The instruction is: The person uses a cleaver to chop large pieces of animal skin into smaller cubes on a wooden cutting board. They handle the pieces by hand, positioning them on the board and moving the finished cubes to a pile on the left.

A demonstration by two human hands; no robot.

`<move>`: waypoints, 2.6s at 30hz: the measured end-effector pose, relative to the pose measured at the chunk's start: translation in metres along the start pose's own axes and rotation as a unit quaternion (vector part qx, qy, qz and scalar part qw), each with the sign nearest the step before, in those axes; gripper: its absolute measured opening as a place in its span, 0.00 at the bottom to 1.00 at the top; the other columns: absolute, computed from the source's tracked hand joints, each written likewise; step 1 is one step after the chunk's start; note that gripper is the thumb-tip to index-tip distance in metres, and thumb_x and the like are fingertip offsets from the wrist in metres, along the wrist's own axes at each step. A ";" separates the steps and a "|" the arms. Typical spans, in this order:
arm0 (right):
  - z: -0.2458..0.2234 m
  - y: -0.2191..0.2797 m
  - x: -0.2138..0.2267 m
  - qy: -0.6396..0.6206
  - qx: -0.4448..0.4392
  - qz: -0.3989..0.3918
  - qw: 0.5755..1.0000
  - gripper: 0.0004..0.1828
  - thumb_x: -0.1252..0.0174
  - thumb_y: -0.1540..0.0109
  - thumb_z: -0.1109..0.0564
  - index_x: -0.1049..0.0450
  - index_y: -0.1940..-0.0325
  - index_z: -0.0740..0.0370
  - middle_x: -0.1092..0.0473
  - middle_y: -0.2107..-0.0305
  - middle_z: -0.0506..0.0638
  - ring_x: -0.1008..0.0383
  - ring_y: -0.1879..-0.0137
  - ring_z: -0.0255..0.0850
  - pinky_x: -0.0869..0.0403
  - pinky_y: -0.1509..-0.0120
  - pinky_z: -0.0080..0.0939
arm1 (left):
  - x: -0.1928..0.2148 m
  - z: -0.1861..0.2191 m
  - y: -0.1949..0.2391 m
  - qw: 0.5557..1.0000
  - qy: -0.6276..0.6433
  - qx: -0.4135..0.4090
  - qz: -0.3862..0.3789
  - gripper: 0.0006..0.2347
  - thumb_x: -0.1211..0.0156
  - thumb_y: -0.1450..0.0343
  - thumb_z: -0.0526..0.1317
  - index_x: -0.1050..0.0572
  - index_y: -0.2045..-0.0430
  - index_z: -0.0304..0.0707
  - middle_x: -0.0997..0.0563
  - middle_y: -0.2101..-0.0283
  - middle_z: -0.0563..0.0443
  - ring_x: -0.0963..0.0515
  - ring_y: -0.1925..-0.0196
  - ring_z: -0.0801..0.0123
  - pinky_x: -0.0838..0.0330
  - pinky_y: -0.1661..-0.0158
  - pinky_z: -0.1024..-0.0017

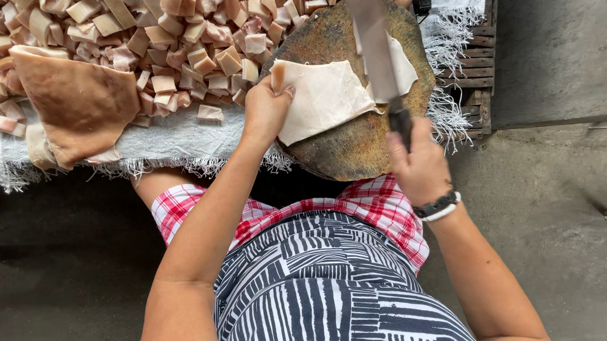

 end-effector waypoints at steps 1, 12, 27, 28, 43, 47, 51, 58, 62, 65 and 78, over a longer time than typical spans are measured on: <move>-0.012 0.000 0.018 -0.029 0.042 0.035 0.998 0.17 0.52 0.27 0.46 0.41 0.48 0.63 0.30 0.77 0.48 0.26 0.76 0.40 0.26 0.74 0.40 | -0.002 0.000 -0.002 1.000 0.011 0.005 0.004 0.11 0.37 0.32 0.38 0.20 0.60 0.30 0.14 0.67 0.43 0.16 0.66 0.63 0.25 0.62 0.68; 0.056 0.005 -0.049 0.065 -0.064 -0.140 0.986 0.20 0.47 0.33 0.49 0.43 0.49 0.67 0.27 0.75 0.69 0.23 0.67 0.68 0.26 0.63 0.63 | 0.002 -0.006 -0.005 0.999 0.036 0.019 0.033 0.09 0.37 0.30 0.37 0.20 0.62 0.29 0.14 0.66 0.43 0.16 0.66 0.66 0.25 0.60 0.69; 0.027 0.033 -0.002 0.007 -0.039 -0.023 0.999 0.16 0.48 0.30 0.49 0.39 0.51 0.64 0.28 0.79 0.56 0.25 0.75 0.47 0.27 0.73 0.48 | 0.012 -0.017 0.014 0.997 0.039 0.038 0.052 0.10 0.36 0.31 0.38 0.19 0.63 0.28 0.13 0.67 0.45 0.17 0.66 0.70 0.26 0.61 0.71; 0.019 0.034 0.001 0.050 0.014 -0.008 0.999 0.16 0.48 0.29 0.48 0.39 0.50 0.64 0.28 0.78 0.57 0.25 0.73 0.51 0.28 0.72 0.50 | 0.012 -0.017 0.013 0.997 0.033 0.047 0.052 0.10 0.36 0.31 0.38 0.19 0.63 0.28 0.13 0.67 0.45 0.17 0.67 0.70 0.26 0.62 0.71; 0.069 0.037 -0.054 0.140 -0.109 -0.190 0.966 0.21 0.50 0.32 0.48 0.45 0.49 0.67 0.27 0.76 0.71 0.24 0.66 0.68 0.26 0.62 0.63 | -0.020 0.020 0.015 0.977 0.159 0.065 -0.124 0.13 0.27 0.36 0.33 0.19 0.59 0.32 0.14 0.57 0.43 0.16 0.58 0.67 0.21 0.53 0.68; 0.062 0.005 -0.068 0.154 -0.076 -0.160 0.972 0.22 0.50 0.32 0.49 0.46 0.46 0.68 0.28 0.75 0.72 0.24 0.68 0.69 0.26 0.63 0.64 | -0.036 0.029 0.036 0.976 0.082 0.134 -0.150 0.18 0.28 0.39 0.35 0.22 0.56 0.37 0.14 0.56 0.48 0.15 0.55 0.68 0.20 0.52 0.69; 0.052 -0.033 -0.077 0.149 -0.041 -0.144 0.977 0.22 0.50 0.33 0.50 0.47 0.46 0.69 0.28 0.76 0.71 0.25 0.69 0.70 0.26 0.64 0.65 | -0.060 0.050 0.061 0.971 0.119 0.048 -0.204 0.17 0.28 0.37 0.35 0.21 0.55 0.32 0.14 0.57 0.45 0.16 0.54 0.62 0.22 0.52 0.65; 0.078 0.018 -0.065 0.154 -0.110 -0.194 0.963 0.19 0.55 0.31 0.47 0.45 0.47 0.64 0.27 0.76 0.67 0.23 0.71 0.65 0.23 0.68 0.62 | 0.006 -0.010 0.012 0.972 0.226 0.063 0.013 0.12 0.30 0.33 0.31 0.21 0.56 0.27 0.16 0.56 0.43 0.17 0.54 0.65 0.22 0.51 0.67; 0.091 0.072 -0.040 0.210 -0.088 -0.175 0.958 0.22 0.50 0.32 0.45 0.44 0.49 0.65 0.27 0.78 0.69 0.24 0.69 0.68 0.25 0.65 0.64 | 0.032 -0.021 -0.008 0.960 0.259 0.077 0.070 0.17 0.29 0.36 0.30 0.26 0.55 0.29 0.17 0.55 0.44 0.17 0.52 0.62 0.20 0.48 0.69; 0.093 0.086 -0.024 0.157 -0.082 -0.166 0.970 0.20 0.48 0.34 0.46 0.42 0.51 0.64 0.27 0.79 0.67 0.24 0.70 0.67 0.26 0.66 0.63 | 0.059 -0.005 -0.014 0.959 0.266 0.089 0.048 0.17 0.31 0.34 0.33 0.25 0.53 0.27 0.16 0.54 0.43 0.16 0.51 0.61 0.19 0.47 0.68; 0.043 0.021 -0.022 0.030 -0.021 -0.018 0.999 0.16 0.46 0.31 0.50 0.38 0.50 0.63 0.26 0.73 0.64 0.23 0.68 0.59 0.27 0.66 0.55 | -0.009 0.018 0.001 0.995 0.081 0.016 -0.049 0.17 0.31 0.34 0.37 0.24 0.55 0.26 0.16 0.57 0.37 0.16 0.55 0.56 0.23 0.53 0.66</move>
Point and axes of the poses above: each hand's wrist, its own y-axis away from the middle knuckle, its own x-axis out of the back of the hand, z = x × y, the point moved 10 cm from there along -y, towards the middle knuckle
